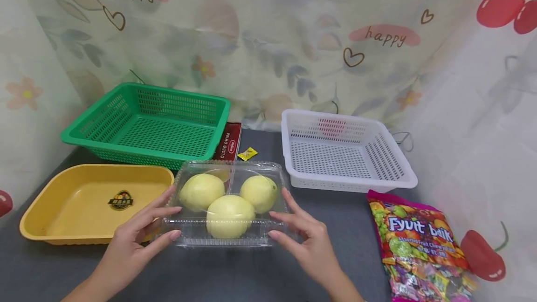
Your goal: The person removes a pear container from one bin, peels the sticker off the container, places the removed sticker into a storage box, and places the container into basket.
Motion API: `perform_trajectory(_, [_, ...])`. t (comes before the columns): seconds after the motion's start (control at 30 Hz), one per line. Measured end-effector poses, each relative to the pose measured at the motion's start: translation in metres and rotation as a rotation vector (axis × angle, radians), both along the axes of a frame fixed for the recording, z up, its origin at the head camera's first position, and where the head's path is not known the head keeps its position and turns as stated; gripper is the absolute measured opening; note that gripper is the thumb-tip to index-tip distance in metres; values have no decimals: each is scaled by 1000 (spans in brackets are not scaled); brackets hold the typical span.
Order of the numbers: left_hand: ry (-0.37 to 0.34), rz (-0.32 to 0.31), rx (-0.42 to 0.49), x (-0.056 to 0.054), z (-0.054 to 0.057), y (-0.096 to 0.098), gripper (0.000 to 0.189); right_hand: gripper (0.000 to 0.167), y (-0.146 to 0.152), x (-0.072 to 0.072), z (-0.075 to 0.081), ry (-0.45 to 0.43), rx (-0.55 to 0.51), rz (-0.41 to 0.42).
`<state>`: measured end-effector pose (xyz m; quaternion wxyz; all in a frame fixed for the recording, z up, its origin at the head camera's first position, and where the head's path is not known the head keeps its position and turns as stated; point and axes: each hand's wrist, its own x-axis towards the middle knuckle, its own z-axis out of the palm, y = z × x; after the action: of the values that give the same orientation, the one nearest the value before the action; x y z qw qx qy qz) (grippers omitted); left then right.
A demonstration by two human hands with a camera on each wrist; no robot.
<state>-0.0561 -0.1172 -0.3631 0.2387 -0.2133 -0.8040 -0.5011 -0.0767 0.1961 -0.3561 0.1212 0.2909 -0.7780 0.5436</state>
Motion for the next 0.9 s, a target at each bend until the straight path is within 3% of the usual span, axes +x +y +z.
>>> perform_trajectory(0.17, [-10, 10, 6, -3, 5, -4, 41, 34, -6, -5, 3, 9, -40, 27])
perform_trajectory(0.47, [3, -20, 97, -13, 12, -12, 40, 29, -18, -18, 7, -23, -67, 32])
perform_trajectory(0.9, [-38, 12, 95, -32, 33, -30, 35, 28, -39, -43, 22, -28, -90, 57])
